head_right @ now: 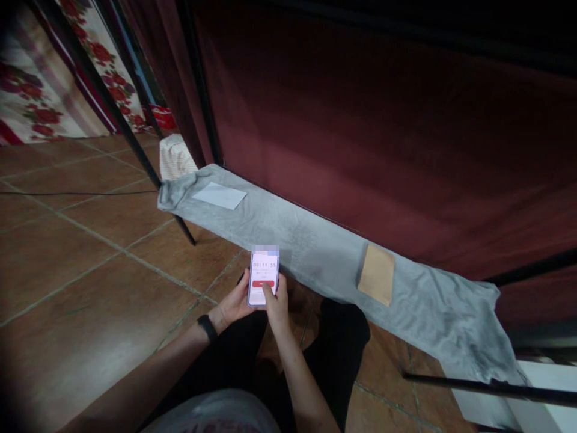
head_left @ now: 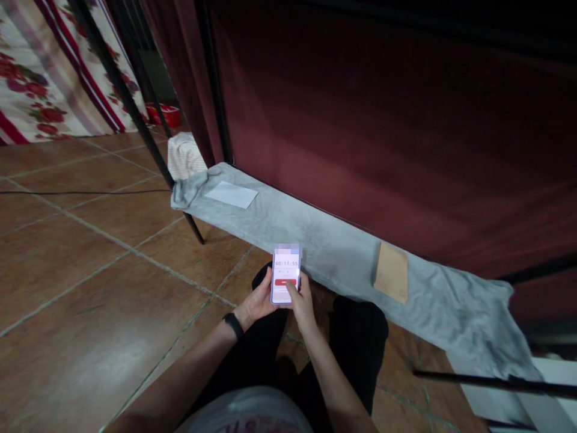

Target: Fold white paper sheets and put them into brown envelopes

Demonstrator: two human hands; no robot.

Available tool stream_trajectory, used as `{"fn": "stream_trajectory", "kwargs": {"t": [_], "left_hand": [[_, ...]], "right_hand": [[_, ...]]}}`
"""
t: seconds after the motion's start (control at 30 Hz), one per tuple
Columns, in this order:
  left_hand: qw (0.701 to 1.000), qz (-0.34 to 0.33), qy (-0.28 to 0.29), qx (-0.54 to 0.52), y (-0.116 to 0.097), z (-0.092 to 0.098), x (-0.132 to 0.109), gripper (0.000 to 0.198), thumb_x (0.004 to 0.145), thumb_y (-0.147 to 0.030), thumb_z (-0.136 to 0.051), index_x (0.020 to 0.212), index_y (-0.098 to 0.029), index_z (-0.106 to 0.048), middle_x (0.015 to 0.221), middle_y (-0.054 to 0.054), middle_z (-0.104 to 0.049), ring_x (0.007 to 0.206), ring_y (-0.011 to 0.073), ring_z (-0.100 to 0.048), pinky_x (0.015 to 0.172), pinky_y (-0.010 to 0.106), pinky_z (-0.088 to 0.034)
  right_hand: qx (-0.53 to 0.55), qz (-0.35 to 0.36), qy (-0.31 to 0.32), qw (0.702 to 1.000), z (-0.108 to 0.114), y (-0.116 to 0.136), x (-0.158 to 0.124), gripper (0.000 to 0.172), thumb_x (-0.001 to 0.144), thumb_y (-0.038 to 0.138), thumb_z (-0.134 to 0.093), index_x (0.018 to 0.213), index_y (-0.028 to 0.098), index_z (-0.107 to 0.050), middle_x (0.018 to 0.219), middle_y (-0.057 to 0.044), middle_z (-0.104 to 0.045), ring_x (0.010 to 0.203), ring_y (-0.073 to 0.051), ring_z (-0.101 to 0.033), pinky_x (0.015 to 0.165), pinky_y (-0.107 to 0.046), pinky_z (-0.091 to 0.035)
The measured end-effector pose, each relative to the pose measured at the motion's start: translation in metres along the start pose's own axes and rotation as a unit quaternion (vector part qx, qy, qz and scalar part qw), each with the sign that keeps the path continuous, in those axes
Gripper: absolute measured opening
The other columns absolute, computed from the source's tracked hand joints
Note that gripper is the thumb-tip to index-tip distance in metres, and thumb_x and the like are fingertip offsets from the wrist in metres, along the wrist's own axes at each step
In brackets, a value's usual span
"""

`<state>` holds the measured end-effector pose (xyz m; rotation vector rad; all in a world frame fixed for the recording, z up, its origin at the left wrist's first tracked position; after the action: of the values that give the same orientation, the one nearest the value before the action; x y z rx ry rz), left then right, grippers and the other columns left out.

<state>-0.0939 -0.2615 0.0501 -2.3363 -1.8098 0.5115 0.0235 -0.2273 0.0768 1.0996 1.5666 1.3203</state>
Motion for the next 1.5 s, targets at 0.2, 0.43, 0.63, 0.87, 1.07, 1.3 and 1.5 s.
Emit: {"fn": "stream_trajectory", "kwargs": {"t": [0.2, 0.43, 0.63, 0.87, 1.07, 1.3, 1.5], "left_hand": [[1.000, 0.004, 0.003, 0.000, 0.000, 0.000, -0.001, 0.066, 0.102, -0.060, -0.033, 0.145, -0.013, -0.052, 0.122, 0.017, -0.072, 0.113, 0.0291, -0.070, 0.101, 0.045, -0.051], [0.998, 0.041, 0.039, -0.012, 0.000, 0.009, -0.004, 0.066, 0.102, -0.060, -0.034, 0.152, -0.019, -0.043, 0.127, 0.019, -0.070, 0.115, 0.0333, -0.069, 0.099, 0.054, -0.051], [0.999, 0.021, 0.020, 0.027, 0.002, 0.009, -0.005, 0.066, 0.102, -0.060, -0.033, 0.151, -0.017, -0.044, 0.126, 0.018, -0.070, 0.110, 0.0314, -0.071, 0.094, 0.049, -0.056], [0.997, 0.013, 0.040, 0.061, 0.005, 0.010, -0.005, 0.067, 0.101, -0.059, -0.037, 0.151, -0.015, -0.044, 0.128, 0.020, -0.069, 0.106, 0.0312, -0.073, 0.089, 0.047, -0.059], [0.997, 0.019, 0.028, 0.076, 0.008, 0.011, -0.002, 0.067, 0.101, -0.058, -0.037, 0.151, -0.015, -0.045, 0.131, 0.020, -0.068, 0.112, 0.0308, -0.070, 0.094, 0.046, -0.057], [0.997, 0.025, 0.034, 0.072, 0.011, 0.010, 0.002, 0.066, 0.102, -0.056, -0.037, 0.150, -0.012, -0.046, 0.130, 0.021, -0.068, 0.116, 0.0313, -0.068, 0.099, 0.045, -0.054], [0.996, 0.033, 0.041, 0.079, 0.012, 0.013, 0.005, 0.066, 0.102, -0.057, -0.036, 0.150, -0.013, -0.047, 0.131, 0.019, -0.068, 0.118, 0.0304, -0.067, 0.101, 0.044, -0.053]], "right_hand": [[0.013, 0.001, 0.023, 1.000, -0.002, 0.010, 0.000, 0.036, 0.080, 0.041, -0.070, 0.112, 0.027, -0.061, 0.107, -0.002, -0.072, 0.097, -0.024, -0.069, 0.087, -0.037, -0.057], [0.006, -0.002, 0.017, 1.000, -0.001, 0.012, 0.001, 0.033, 0.081, 0.041, -0.065, 0.111, 0.026, -0.062, 0.108, -0.003, -0.073, 0.098, -0.024, -0.069, 0.090, -0.038, -0.056], [0.005, 0.022, 0.011, 1.000, -0.001, 0.007, -0.004, 0.036, 0.081, 0.037, -0.067, 0.115, 0.027, -0.061, 0.110, -0.002, -0.072, 0.106, -0.024, -0.066, 0.090, -0.037, -0.056], [0.039, 0.025, 0.000, 0.999, -0.001, -0.002, -0.008, 0.034, 0.084, 0.042, -0.066, 0.114, 0.026, -0.059, 0.109, -0.003, -0.072, 0.100, -0.023, -0.068, 0.088, -0.036, -0.056], [0.057, 0.025, -0.018, 0.998, 0.003, -0.009, -0.011, 0.037, 0.083, 0.041, -0.069, 0.115, 0.024, -0.058, 0.107, -0.003, -0.072, 0.097, -0.023, -0.069, 0.086, -0.035, -0.056], [0.054, 0.023, -0.019, 0.998, 0.007, -0.008, -0.014, 0.038, 0.083, 0.037, -0.069, 0.117, 0.025, -0.057, 0.111, -0.004, -0.072, 0.097, -0.022, -0.069, 0.084, -0.034, -0.057], [0.053, 0.023, -0.029, 0.998, 0.010, -0.009, -0.013, 0.038, 0.083, 0.038, -0.070, 0.115, 0.025, -0.057, 0.110, -0.004, -0.072, 0.107, -0.024, -0.067, 0.088, -0.035, -0.057]]}}
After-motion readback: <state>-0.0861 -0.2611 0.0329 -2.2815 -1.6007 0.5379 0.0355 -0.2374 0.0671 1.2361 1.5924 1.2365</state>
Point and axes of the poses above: each hand's wrist, its own x-axis towards the middle knuckle, its own z-axis out of the back of the hand, y = z × x, the point moved 2 cm from there along x, towards the middle knuckle
